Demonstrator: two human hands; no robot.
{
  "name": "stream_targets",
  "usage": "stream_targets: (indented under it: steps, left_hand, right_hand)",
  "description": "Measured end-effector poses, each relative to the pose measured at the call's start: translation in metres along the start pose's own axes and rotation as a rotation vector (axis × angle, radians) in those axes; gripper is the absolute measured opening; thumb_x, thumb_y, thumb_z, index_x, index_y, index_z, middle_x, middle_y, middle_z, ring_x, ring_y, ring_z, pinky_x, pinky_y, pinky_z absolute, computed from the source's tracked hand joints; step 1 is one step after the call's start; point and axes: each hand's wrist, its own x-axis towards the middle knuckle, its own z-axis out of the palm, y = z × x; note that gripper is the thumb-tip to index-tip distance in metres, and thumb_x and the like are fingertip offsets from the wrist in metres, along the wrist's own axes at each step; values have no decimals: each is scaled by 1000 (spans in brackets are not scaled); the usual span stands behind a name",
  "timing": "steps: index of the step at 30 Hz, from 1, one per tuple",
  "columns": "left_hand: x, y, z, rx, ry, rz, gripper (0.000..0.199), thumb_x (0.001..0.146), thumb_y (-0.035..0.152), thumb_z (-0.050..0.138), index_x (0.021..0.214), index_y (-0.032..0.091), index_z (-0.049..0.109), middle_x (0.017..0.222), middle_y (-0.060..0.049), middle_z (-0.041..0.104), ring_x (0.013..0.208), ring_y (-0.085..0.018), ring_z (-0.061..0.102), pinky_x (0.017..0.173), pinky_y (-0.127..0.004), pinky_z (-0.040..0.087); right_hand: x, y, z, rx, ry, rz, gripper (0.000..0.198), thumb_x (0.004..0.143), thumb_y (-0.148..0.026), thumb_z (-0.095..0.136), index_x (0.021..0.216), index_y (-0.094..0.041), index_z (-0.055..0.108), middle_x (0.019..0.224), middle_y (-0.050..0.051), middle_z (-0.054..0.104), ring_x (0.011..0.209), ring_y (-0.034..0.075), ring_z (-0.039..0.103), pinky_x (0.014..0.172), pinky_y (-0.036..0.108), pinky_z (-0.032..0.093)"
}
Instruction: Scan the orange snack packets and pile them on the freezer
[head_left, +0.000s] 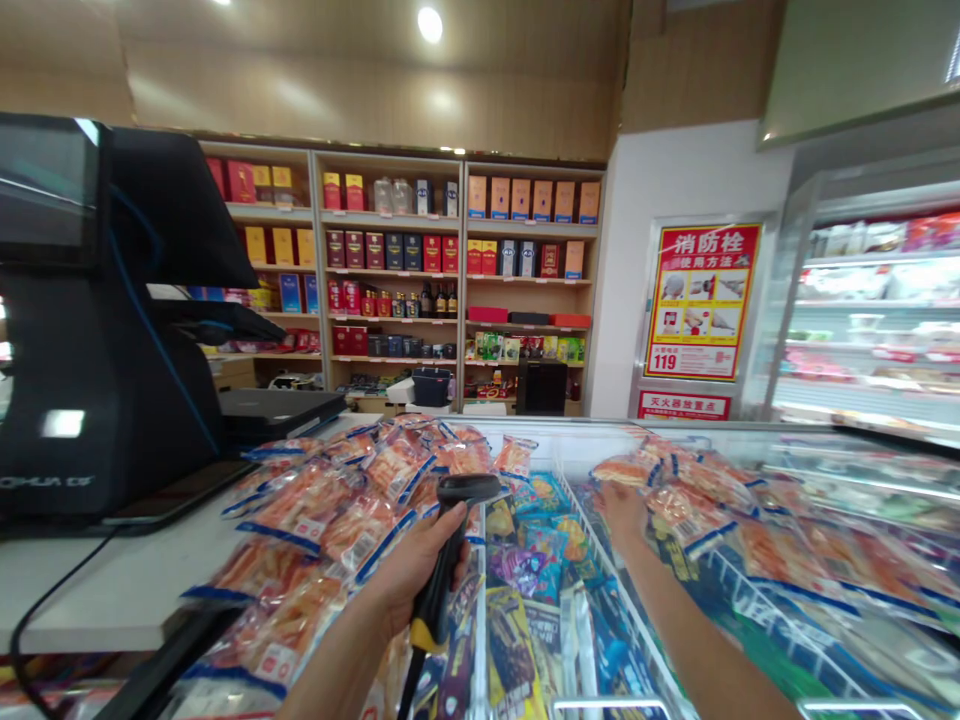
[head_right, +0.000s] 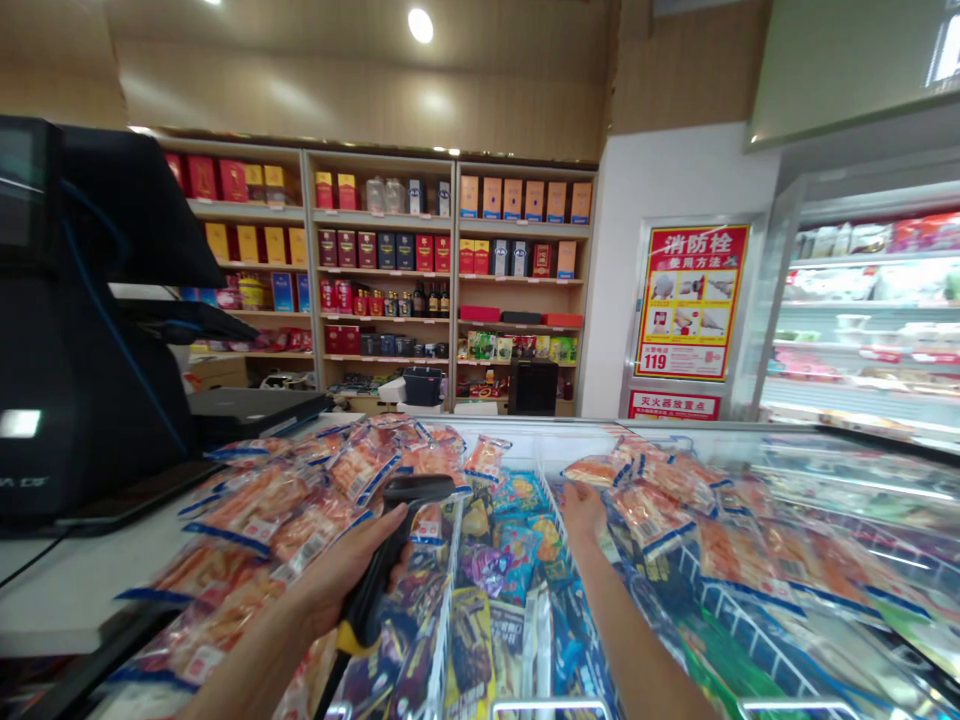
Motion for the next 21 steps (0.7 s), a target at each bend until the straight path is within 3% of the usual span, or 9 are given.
stream_targets:
  steps: [4, 11, 15, 21]
  left_hand:
    - [-3, 1, -1, -1, 33, -24, 31, 64, 48, 49, 65, 17, 40, 47, 4, 49, 36, -5, 42, 36, -17, 33]
    - [-10, 8, -4, 2, 108, -40, 33, 62, 49, 49, 62, 17, 40, 45, 5, 48, 33, -4, 40, 35, -16, 32]
    - [-7, 8, -10, 5, 64, -70, 34, 62, 50, 49, 62, 18, 39, 46, 5, 49, 34, -5, 41, 35, -17, 33]
    - [-10, 8, -3, 8, 31, -5, 32, 63, 48, 48, 66, 17, 40, 47, 4, 48, 35, -5, 41, 35, -16, 31]
  right_hand:
    - [-19, -24, 41, -533, -238, -152, 35, 70, -38, 36, 83, -13, 58, 80, 10, 63, 76, 19, 58, 63, 25, 42]
    - [-37, -50, 99, -725, -288, -127, 29, 68, -33, 42, 76, -12, 61, 81, 15, 62, 79, 25, 56, 63, 31, 40]
    - [-38, -52, 99, -775, -301, -125, 23, 69, -25, 40, 75, -14, 60, 79, 13, 62, 76, 22, 57, 60, 29, 39]
    - [-38, -43, 59, -768, -301, -274, 20, 70, -23, 38, 75, -17, 57, 75, 6, 63, 73, 16, 56, 61, 22, 36]
